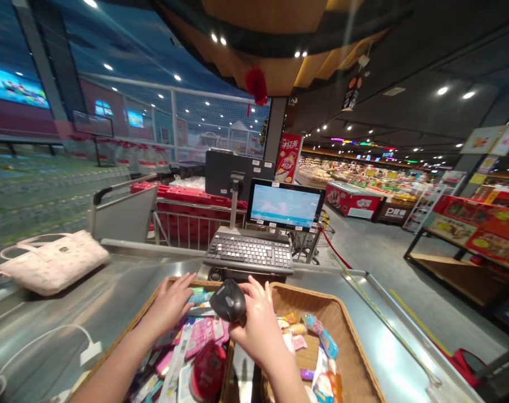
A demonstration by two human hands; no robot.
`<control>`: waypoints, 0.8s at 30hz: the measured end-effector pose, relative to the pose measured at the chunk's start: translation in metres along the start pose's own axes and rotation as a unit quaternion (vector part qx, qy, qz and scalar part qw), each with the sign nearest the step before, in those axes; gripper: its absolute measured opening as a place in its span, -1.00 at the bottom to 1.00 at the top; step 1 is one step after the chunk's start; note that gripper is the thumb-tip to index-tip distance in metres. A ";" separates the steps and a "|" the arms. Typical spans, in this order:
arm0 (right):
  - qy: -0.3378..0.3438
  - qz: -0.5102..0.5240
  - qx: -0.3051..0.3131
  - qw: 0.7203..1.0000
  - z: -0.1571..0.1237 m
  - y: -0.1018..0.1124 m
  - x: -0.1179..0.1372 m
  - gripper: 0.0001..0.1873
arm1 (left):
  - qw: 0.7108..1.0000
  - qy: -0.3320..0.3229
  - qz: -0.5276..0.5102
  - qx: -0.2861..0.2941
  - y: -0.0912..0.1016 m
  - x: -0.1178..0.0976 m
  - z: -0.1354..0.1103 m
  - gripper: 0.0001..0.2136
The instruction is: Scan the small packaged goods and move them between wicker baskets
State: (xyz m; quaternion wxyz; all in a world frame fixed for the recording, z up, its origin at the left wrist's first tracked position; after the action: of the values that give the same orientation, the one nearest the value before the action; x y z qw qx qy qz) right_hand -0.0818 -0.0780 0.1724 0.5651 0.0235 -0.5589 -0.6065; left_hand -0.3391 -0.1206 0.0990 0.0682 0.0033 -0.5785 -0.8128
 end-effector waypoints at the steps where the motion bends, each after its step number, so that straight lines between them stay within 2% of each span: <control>1: -0.003 0.002 0.003 1.000 -0.001 -0.002 0.000 -0.38 | 1.000 -0.001 -0.001 0.008 -0.003 0.000 -0.002 -0.84; 7: -0.022 0.017 0.008 1.000 -0.012 -0.008 -0.004 -0.43 | 0.999 0.008 0.017 0.038 -0.021 -0.002 -0.010 -0.80; 11: -0.049 0.013 0.001 0.999 -0.026 -0.004 -0.013 -0.38 | 0.998 0.040 0.034 0.038 -0.018 -0.010 -0.005 -0.68; 14: -0.073 0.001 -0.018 0.997 -0.041 0.007 -0.025 -0.36 | 1.000 0.018 0.013 0.018 -0.013 -0.026 0.004 -0.65; 18: -0.110 -0.024 -0.059 0.992 -0.068 0.030 -0.046 -0.39 | 0.998 -0.046 -0.037 -0.009 -0.011 -0.065 0.020 -0.65; 24: -0.150 -0.058 -0.163 0.973 -0.111 0.078 -0.075 -0.42 | 0.982 -0.165 -0.088 -0.006 -0.019 -0.152 0.043 -0.68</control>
State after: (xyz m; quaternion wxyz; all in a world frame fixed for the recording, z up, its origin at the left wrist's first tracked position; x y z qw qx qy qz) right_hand 0.0696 -0.0762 0.1404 0.4343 -0.1280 -0.5285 -0.7181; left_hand -0.1943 -0.0562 0.0840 -0.1002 -0.0805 -0.5741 -0.8086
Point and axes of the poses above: each hand's wrist, its own z-axis towards the middle knuckle, its own y-axis out of the back of the hand, x = y × z, the point moved 2 cm from there along z, towards the middle knuckle, and after that the axes turned 9 degrees about z, right-handed, at the moved point
